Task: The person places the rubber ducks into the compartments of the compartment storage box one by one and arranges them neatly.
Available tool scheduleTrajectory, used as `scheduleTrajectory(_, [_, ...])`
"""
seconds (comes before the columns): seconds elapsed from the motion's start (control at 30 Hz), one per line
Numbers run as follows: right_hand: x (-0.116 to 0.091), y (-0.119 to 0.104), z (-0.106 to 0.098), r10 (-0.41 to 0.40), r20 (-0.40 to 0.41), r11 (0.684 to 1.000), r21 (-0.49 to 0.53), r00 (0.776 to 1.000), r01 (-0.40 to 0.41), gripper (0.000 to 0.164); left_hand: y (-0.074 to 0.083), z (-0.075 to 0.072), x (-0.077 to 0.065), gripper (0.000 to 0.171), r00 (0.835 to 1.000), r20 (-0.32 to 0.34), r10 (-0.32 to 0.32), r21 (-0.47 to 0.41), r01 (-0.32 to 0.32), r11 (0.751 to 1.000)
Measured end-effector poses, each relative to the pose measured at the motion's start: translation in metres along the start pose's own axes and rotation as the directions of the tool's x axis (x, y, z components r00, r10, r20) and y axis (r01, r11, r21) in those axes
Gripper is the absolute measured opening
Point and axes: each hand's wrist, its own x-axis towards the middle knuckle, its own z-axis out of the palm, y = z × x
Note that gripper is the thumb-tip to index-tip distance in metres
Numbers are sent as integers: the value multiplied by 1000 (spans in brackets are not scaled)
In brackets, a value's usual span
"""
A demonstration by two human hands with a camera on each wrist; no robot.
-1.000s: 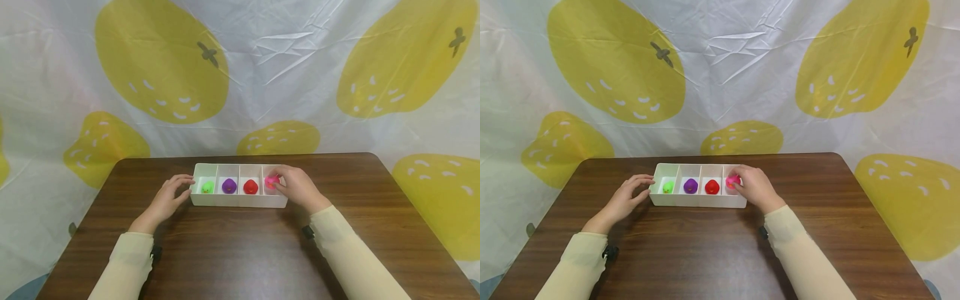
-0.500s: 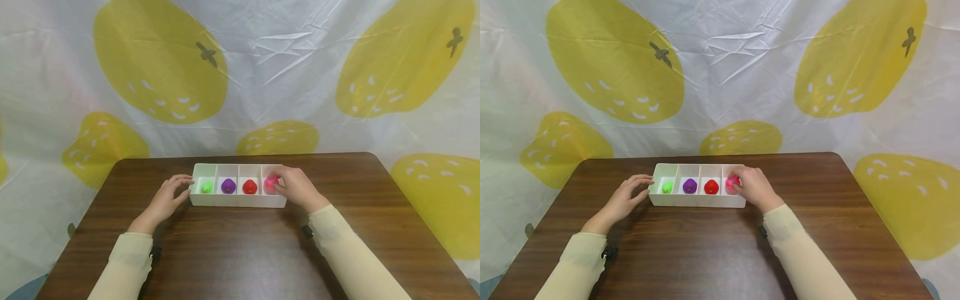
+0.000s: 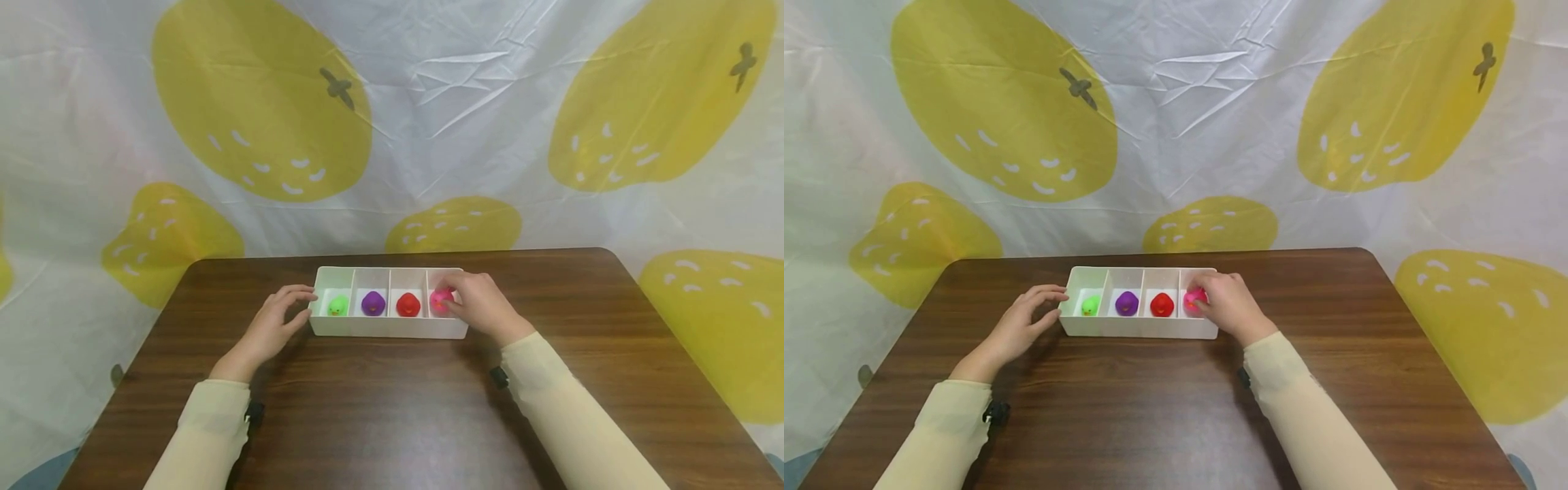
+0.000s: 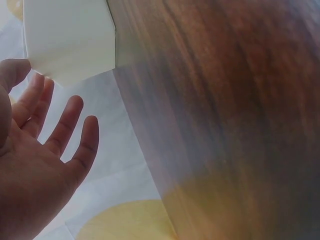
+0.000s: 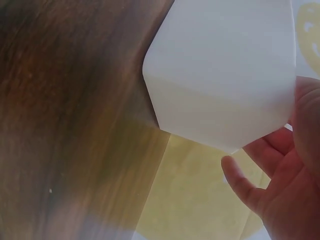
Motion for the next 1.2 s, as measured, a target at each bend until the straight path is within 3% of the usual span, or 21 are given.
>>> scheduleTrajectory(1.2, [8, -1, -1, 79, 127, 996, -50, 989, -73, 8, 0, 0, 0, 29, 1000, 10, -5, -11, 5, 1000])
